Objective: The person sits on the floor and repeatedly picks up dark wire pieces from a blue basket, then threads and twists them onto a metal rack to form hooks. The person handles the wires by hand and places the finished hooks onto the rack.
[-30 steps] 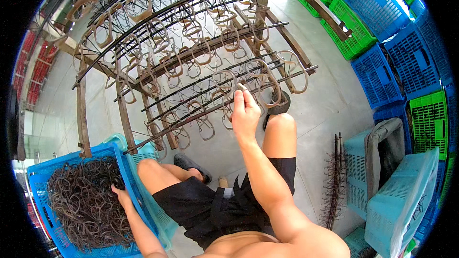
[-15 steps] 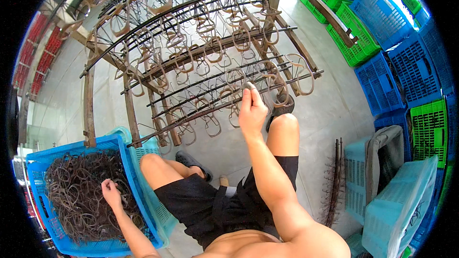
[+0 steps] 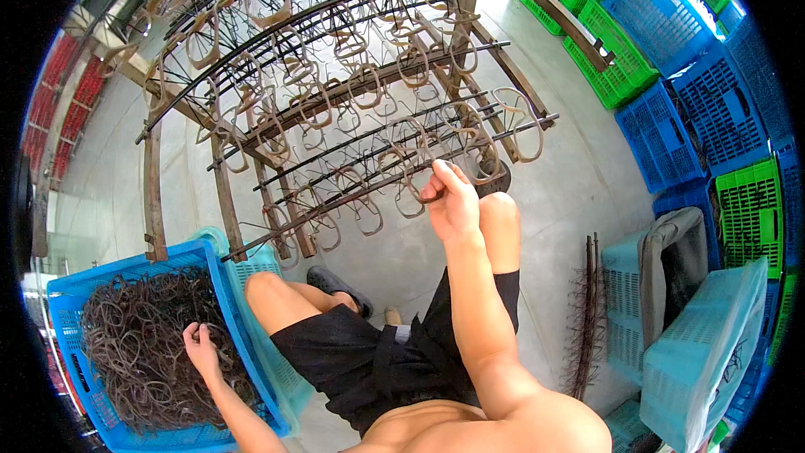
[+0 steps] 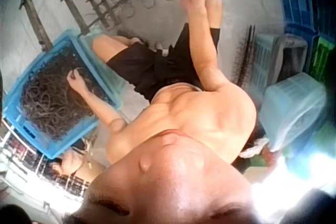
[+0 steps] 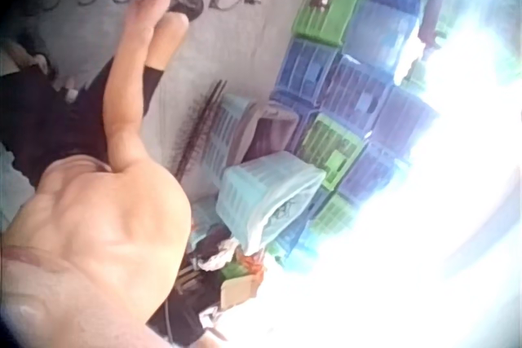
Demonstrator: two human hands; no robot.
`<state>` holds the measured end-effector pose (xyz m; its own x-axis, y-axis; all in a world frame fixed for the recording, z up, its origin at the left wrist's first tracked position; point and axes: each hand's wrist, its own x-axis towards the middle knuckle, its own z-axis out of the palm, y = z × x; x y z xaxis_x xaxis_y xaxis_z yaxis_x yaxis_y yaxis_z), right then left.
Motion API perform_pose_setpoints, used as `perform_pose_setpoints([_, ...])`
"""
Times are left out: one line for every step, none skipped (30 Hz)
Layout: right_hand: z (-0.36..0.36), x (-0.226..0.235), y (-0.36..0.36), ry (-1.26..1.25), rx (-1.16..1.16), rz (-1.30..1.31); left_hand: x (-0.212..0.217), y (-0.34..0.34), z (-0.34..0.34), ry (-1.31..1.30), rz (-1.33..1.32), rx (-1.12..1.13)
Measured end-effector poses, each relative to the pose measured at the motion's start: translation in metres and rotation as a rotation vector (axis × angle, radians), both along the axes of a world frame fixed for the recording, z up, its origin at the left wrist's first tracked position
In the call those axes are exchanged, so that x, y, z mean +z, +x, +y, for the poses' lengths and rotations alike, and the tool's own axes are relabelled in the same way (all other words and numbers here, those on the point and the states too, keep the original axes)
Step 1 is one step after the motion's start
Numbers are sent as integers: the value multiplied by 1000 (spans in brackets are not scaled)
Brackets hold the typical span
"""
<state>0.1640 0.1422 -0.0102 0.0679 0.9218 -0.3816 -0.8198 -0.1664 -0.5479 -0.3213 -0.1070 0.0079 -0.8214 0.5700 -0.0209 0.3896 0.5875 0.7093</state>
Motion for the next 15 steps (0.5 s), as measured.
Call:
perform_pose_setpoints([1, -3, 2, -10, 21, 25, 0, -1, 0, -2, 1, 0])
perform_pose_setpoints([1, -3, 3, -3, 36, 28, 1, -1, -1, -4, 4, -5])
perform_pose_setpoints([1, -2, 3, 4, 48, 31, 2, 0, 0, -5, 6, -13])
perform_pose_setpoints([1, -2, 3, 11, 61, 34, 3, 0, 1, -6, 8, -20])
perform_pose_setpoints([1, -2, 3, 24, 58, 26, 2, 0, 0, -6, 15, -32])
perform_pose_setpoints([0, -3, 3, 35, 59, 18, 2, 0, 0, -15, 18, -29])
perform_pose_setpoints([0, -3, 2, 47, 60, 10, 3, 1, 0, -24, 21, -27])
perform_pose_setpoints([0, -3, 2, 43, 61, -1, 3, 2, 1, -33, 23, -24])
perform_pose_setpoints([1, -1, 3, 36, 64, -15, 4, 5, 1, -36, 21, -21])
perform_pose_setpoints([2, 1, 4, 30, 66, -30, 7, 8, 2, -39, 18, -19])
perform_pose_setpoints([1, 1, 3, 27, 59, -33, 7, 9, 3, -42, 15, -17])
perform_pose_setpoints([2, 2, 2, 28, 53, -34, 6, 8, 3, -43, 14, -20])
perform_pose_setpoints([2, 3, 1, 29, 47, -36, 4, 5, 2, -43, 13, -22])
perform_pose_setpoints([2, 4, 3, 33, 49, -55, 3, 3, 1, -43, 13, -24])
perform_pose_setpoints([1, 4, 6, 37, 51, -75, 4, 6, 3, -44, 16, -20])
